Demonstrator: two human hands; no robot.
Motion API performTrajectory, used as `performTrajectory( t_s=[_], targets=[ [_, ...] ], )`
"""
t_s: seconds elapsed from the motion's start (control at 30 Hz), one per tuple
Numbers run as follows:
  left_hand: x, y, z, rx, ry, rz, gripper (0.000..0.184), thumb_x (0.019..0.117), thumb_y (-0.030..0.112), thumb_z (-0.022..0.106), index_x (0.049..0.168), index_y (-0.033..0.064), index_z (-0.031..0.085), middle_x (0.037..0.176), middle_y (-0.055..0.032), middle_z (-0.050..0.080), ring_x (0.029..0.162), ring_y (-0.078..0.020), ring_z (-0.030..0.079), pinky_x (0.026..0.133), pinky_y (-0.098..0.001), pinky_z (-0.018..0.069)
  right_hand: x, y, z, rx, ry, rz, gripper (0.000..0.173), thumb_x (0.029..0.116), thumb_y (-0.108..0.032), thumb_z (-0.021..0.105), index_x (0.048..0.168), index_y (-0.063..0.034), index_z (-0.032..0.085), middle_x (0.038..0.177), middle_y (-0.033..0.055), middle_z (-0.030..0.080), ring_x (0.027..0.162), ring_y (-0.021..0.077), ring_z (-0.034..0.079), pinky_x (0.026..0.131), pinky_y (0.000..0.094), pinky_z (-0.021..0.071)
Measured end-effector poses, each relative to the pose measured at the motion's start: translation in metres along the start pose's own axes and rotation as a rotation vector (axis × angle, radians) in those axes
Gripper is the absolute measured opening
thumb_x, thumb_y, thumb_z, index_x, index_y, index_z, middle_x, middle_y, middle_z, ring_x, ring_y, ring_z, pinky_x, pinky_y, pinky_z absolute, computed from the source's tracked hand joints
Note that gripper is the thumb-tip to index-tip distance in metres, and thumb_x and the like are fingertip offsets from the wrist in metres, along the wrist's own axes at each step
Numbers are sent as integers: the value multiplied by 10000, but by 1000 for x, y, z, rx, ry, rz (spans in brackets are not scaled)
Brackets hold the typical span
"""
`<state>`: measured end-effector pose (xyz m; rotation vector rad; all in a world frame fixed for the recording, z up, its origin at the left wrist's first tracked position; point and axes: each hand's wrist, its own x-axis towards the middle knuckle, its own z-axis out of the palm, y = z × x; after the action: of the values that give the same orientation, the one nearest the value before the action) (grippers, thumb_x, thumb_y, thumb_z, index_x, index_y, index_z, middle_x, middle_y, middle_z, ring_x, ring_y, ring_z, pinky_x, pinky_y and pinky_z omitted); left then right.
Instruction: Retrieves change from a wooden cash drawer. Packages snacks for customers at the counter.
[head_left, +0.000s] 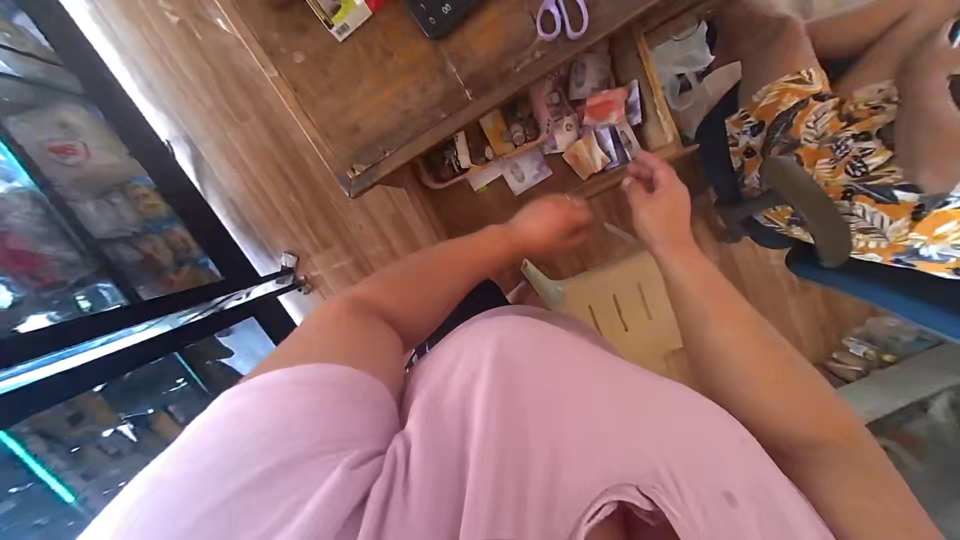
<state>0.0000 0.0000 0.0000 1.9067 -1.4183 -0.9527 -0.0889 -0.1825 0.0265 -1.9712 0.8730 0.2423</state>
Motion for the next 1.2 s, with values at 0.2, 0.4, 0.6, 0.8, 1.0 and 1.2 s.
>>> performTrajectory(
  t_s=[0.2, 0.4, 0.6, 0.8, 1.0, 1.2],
  targets=[
    [24, -79, -58, 90, 199, -648, 343, 1061, 145, 489, 1360, 62, 636, 1425, -205, 582, 1332, -378, 561, 1110, -569, 446, -49, 18, 30, -64, -96, 39, 354, 1073, -106, 498, 1400, 8, 569, 1366, 221, 615, 1189, 312, 643, 1036, 465, 515],
    [48, -91, -71, 219, -8, -735, 389, 1015, 161, 585, 1377, 17, 586, 1439, -244, 555, 1374, -426, 506, 1111, -631, 412, -84, 36, 40, -26, -198, 167, 324, 1061, -96, 517, 1340, 34, 617, 1227, 216, 678, 1081, 256, 675, 980, 393, 528],
    [50, -87, -86, 167, -122, -578, 341, 999, 31, 591, 1327, -62, 585, 1435, -282, 532, 1382, -430, 486, 1162, -557, 369, -96, 49, 44, 48, -200, 200, 308, 1063, -74, 504, 1317, 54, 620, 1214, 216, 679, 1038, 208, 686, 945, 343, 542],
    [36, -103, -74, -65, 87, -643, 333, 1089, 164, 469, 1332, -36, 577, 1366, -235, 601, 1305, -348, 574, 1118, -508, 432, -97, 47, 45, 32, -234, 245, 297, 1066, -73, 509, 1316, 31, 632, 1193, 202, 691, 1026, 214, 691, 942, 358, 541],
    [18, -88, -69, -578, 331, -816, 373, 1098, 219, 472, 1423, 39, 512, 1291, -169, 638, 1084, -204, 665, 955, -383, 537, -99, 53, 47, 32, -274, 273, 311, 1075, -113, 504, 1334, 7, 626, 1226, 189, 691, 1064, 227, 691, 965, 387, 538],
    [10, -92, -61, -820, 519, -852, 423, 1093, 89, 360, 1500, 99, 475, 1274, -138, 647, 1004, -163, 687, 868, -319, 564, -106, 51, 48, -30, -348, 285, 319, 1088, -131, 482, 1345, -5, 624, 1246, 176, 685, 1079, 211, 685, 968, 361, 532]
  ],
)
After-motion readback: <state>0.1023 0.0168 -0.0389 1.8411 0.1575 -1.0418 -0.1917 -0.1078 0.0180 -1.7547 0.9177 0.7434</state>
